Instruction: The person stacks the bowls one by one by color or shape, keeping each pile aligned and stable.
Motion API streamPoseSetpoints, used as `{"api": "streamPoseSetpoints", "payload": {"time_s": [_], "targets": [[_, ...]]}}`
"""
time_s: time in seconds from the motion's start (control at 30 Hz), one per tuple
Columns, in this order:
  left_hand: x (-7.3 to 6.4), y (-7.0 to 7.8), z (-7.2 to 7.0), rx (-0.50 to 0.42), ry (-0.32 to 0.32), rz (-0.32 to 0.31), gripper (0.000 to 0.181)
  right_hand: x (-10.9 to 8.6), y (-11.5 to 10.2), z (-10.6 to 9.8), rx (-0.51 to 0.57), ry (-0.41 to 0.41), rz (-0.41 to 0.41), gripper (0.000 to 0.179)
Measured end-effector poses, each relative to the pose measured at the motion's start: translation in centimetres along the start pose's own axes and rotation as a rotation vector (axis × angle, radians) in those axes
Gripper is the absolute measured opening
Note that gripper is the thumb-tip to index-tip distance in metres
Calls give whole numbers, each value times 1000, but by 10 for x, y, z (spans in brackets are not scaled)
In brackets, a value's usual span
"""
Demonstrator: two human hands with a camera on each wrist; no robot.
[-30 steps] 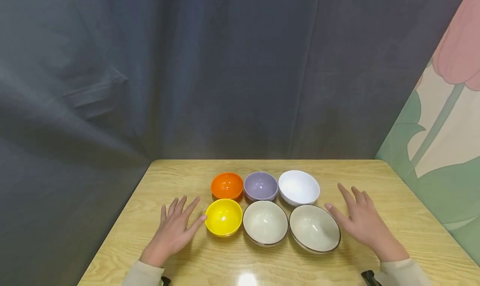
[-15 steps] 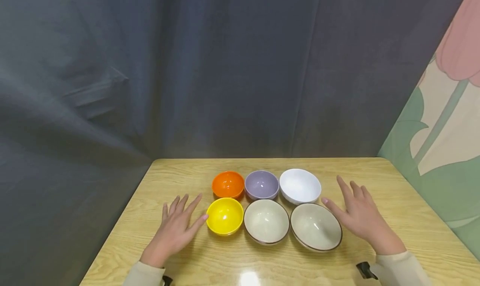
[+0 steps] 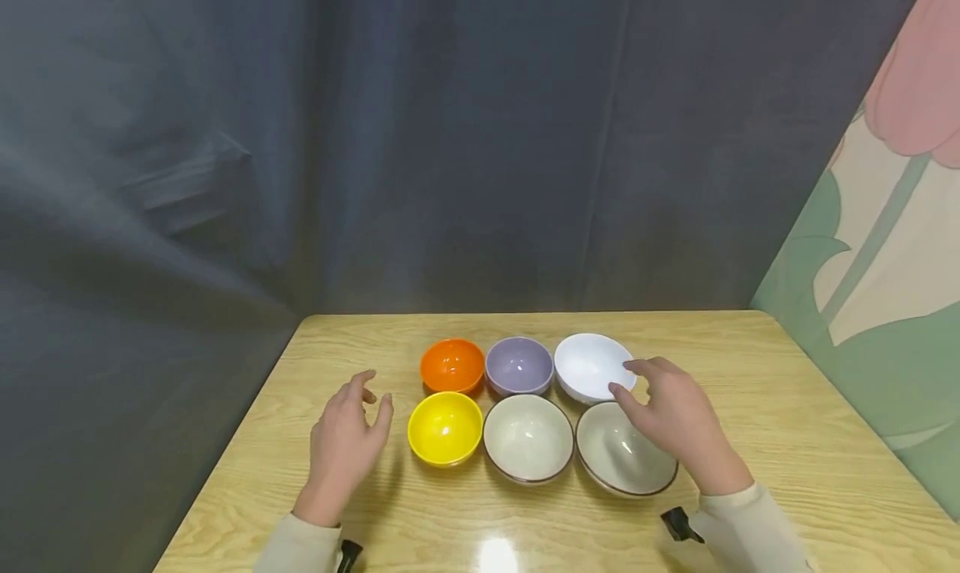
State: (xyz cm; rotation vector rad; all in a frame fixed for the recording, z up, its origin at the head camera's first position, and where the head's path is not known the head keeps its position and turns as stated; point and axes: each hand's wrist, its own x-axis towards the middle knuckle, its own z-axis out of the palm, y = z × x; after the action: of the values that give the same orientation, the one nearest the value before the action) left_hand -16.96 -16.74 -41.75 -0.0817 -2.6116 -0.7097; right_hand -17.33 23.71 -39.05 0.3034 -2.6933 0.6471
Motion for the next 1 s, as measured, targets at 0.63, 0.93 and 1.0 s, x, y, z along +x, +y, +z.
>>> {"api": "streamPoseSetpoints", "payload": {"time_s": [0.63, 0.93, 1.0], "targets": [[-14, 51, 33, 16, -124, 168, 42, 17, -54, 63, 84, -275, 45, 18], [-23, 57, 44, 28, -153, 237, 40, 11, -59, 79, -43, -333, 120, 17], [-23, 57, 46, 30, -170, 234, 40, 12, -59, 82, -82, -334, 120, 14]]}}
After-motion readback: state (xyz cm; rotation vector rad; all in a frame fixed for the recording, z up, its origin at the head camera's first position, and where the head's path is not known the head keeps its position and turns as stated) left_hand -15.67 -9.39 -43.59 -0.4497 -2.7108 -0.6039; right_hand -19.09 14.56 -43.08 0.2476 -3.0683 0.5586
